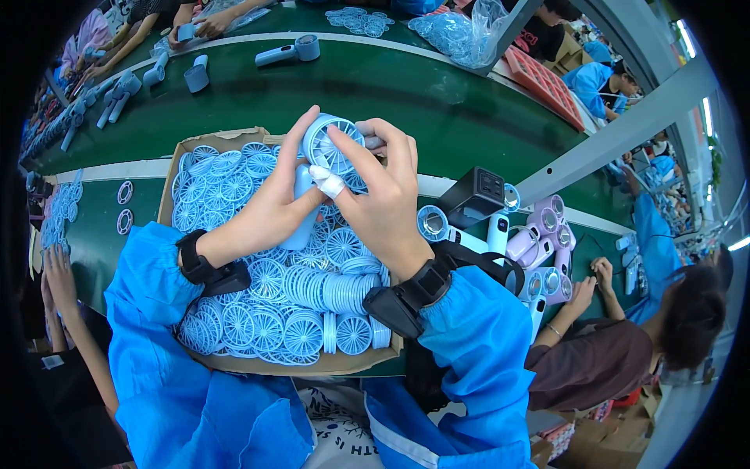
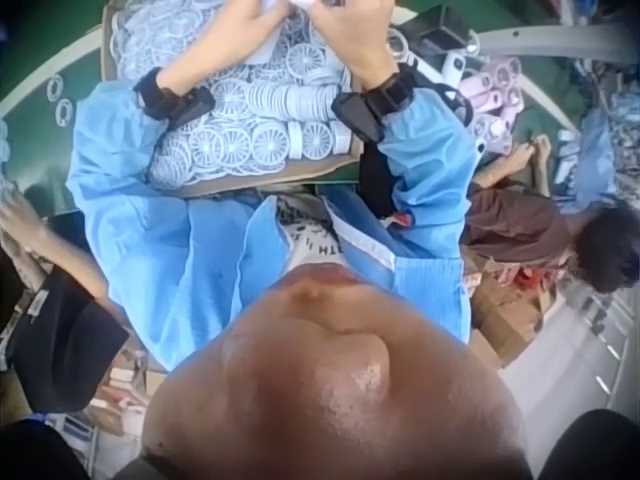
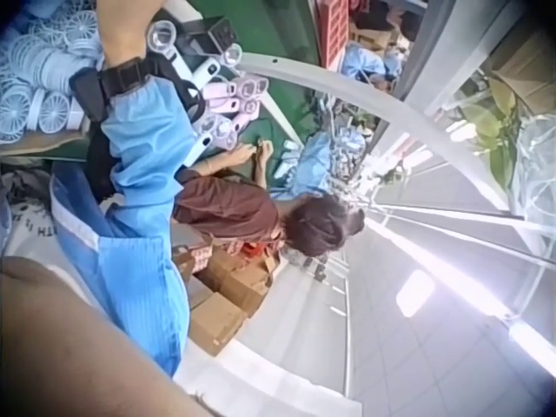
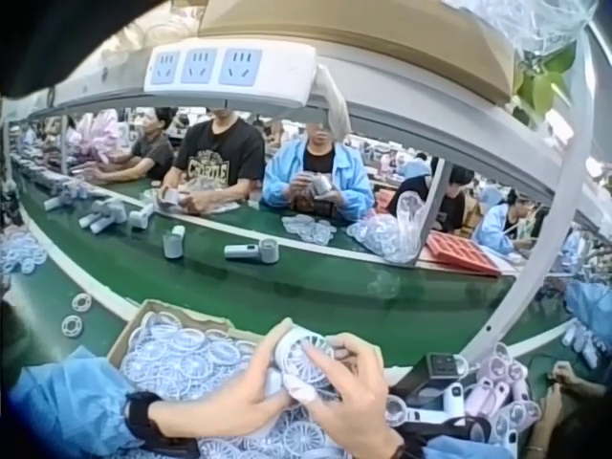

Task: The person picks up a handheld fan and a fan cover, snaps the cover onto the fan by hand, and sets the assembled fan aside. They then pick up a power bank, turn it over, and set it back down.

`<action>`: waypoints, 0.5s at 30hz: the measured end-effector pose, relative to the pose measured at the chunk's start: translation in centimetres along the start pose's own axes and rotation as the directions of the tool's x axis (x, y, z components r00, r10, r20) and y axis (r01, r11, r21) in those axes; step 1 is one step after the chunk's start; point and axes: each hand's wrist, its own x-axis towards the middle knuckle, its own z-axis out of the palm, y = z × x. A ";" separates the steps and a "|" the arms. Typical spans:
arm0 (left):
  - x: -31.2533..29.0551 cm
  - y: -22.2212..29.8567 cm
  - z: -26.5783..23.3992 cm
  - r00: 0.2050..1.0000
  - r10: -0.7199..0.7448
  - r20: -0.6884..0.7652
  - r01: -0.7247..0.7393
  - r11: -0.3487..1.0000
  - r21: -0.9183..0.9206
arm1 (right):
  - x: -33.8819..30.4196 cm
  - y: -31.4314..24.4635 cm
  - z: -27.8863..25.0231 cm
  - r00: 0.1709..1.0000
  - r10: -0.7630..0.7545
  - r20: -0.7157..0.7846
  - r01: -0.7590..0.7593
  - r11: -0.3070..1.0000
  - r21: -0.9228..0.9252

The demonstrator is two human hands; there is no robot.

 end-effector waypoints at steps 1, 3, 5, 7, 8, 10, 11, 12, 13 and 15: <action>0.0 -0.1 0.0 1.000 0.000 0.002 0.000 1.000 0.000 | 0.0 0.0 0.0 1.000 -0.001 0.003 0.001 1.000 -0.003; 0.0 -0.3 0.2 1.000 -0.004 -0.004 0.004 1.000 -0.014 | 0.0 0.2 0.0 1.000 -0.005 0.001 0.005 1.000 -0.003; -0.1 -0.3 0.2 1.000 -0.007 -0.009 0.007 1.000 -0.019 | -0.1 0.3 0.1 1.000 -0.016 0.000 0.016 1.000 0.004; -0.1 -0.2 0.2 1.000 0.012 -0.011 -0.012 1.000 -0.006 | -0.2 0.2 0.2 1.000 -0.012 0.004 0.012 1.000 0.005; -0.1 -0.3 0.1 1.000 0.021 -0.012 -0.021 1.000 0.000 | -0.2 0.2 0.2 1.000 -0.007 0.008 0.007 1.000 0.006; -0.1 -0.4 0.1 1.000 0.019 -0.005 -0.019 1.000 -0.003 | -0.2 0.2 0.2 1.000 -0.005 0.013 0.005 1.000 0.006; -0.2 -0.5 0.1 1.000 0.017 0.004 -0.017 1.000 -0.004 | -0.2 0.2 0.2 1.000 -0.010 0.022 0.010 1.000 -0.011; -0.2 -0.4 0.0 1.000 0.016 0.008 -0.016 1.000 -0.005 | -0.2 0.2 0.1 0.999 -0.015 0.031 0.015 1.000 -0.027; -0.2 -0.4 0.0 1.000 0.014 0.011 -0.014 1.000 -0.007 | -0.2 0.2 0.1 0.999 -0.018 0.041 0.020 0.999 -0.042; -0.4 0.1 0.1 0.999 -0.034 0.025 0.036 0.997 -0.069 | 0.0 0.1 0.0 0.998 -0.038 0.049 0.041 0.997 -0.063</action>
